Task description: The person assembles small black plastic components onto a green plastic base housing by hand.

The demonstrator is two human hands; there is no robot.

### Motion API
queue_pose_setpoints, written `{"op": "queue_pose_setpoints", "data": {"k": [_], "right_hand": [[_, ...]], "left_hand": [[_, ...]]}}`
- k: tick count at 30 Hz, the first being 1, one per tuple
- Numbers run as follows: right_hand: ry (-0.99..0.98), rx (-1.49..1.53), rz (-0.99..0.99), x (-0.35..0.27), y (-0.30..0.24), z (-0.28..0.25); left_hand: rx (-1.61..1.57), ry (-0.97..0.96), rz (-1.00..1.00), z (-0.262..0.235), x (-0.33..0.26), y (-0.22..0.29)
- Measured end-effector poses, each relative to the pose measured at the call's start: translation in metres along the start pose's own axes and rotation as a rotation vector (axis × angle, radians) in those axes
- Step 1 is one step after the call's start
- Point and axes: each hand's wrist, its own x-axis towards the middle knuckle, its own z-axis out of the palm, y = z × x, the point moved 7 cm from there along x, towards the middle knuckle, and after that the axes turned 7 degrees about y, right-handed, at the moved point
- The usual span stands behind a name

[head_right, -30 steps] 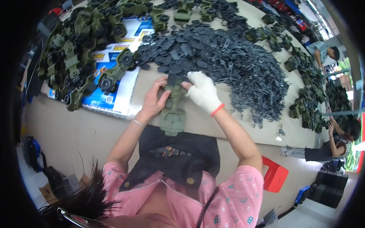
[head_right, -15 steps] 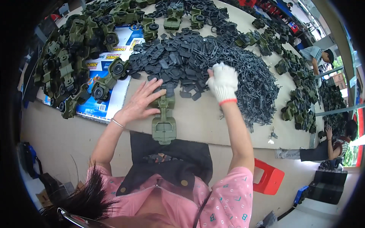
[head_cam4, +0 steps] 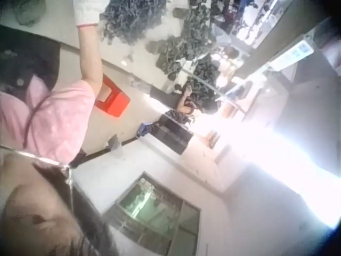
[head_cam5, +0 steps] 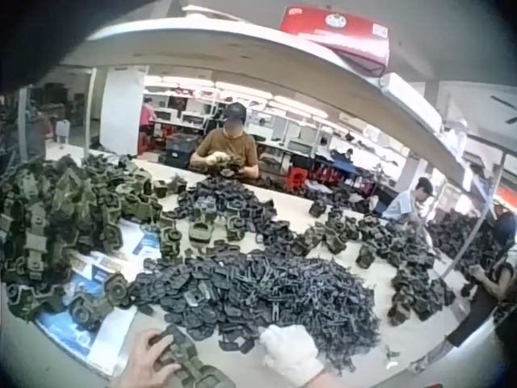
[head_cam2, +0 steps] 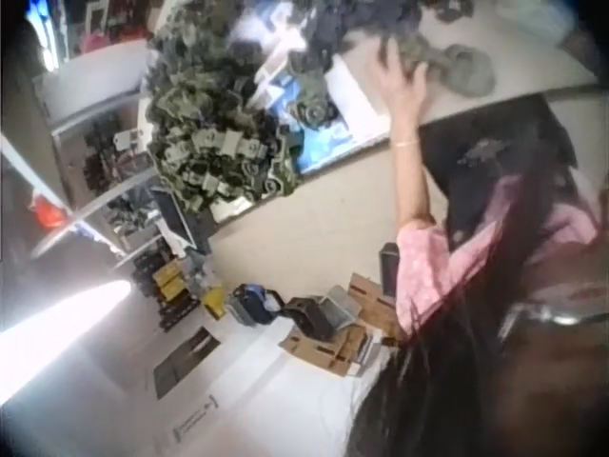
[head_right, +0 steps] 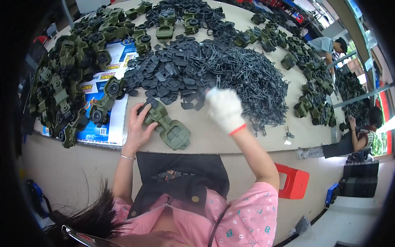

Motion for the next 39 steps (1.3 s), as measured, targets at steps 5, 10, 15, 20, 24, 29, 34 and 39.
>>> {"op": "queue_pose_setpoints", "data": {"k": [5, 10, 15, 20, 24, 29, 34, 39], "right_hand": [[0.26, 0.045, -0.109, -0.069, -0.004, 0.077], [0.204, 0.185, -0.097, -0.054, 0.003, 0.079], [0.225, 0.826, 0.273, -0.03, -0.03, 0.024], [0.329, 0.634, -0.253, -0.01, -0.118, 0.001], [0.258, 0.412, -0.275, -0.007, -0.119, 0.004], [0.056, 0.523, -0.123, 0.015, -0.114, 0.001], [-0.252, 0.692, 0.191, 0.058, -0.103, 0.008], [-0.206, 0.272, -0.23, 0.057, -0.177, 0.018]], "left_hand": [[-0.037, -0.02, 0.045, 0.01, -0.006, 0.017], [-0.098, 0.126, -0.059, 0.01, -0.016, 0.004], [-0.093, 0.208, -0.1, 0.019, -0.017, 0.002], [-0.093, 0.224, -0.105, 0.015, -0.028, -0.006], [-0.1, 0.214, -0.08, 0.02, -0.023, 0.002], [-0.076, 0.272, -0.089, 0.01, -0.026, 0.004], [-0.099, 0.274, -0.054, 0.016, -0.024, 0.009], [-0.271, 0.112, -0.375, 0.027, -0.027, -0.009]]}}
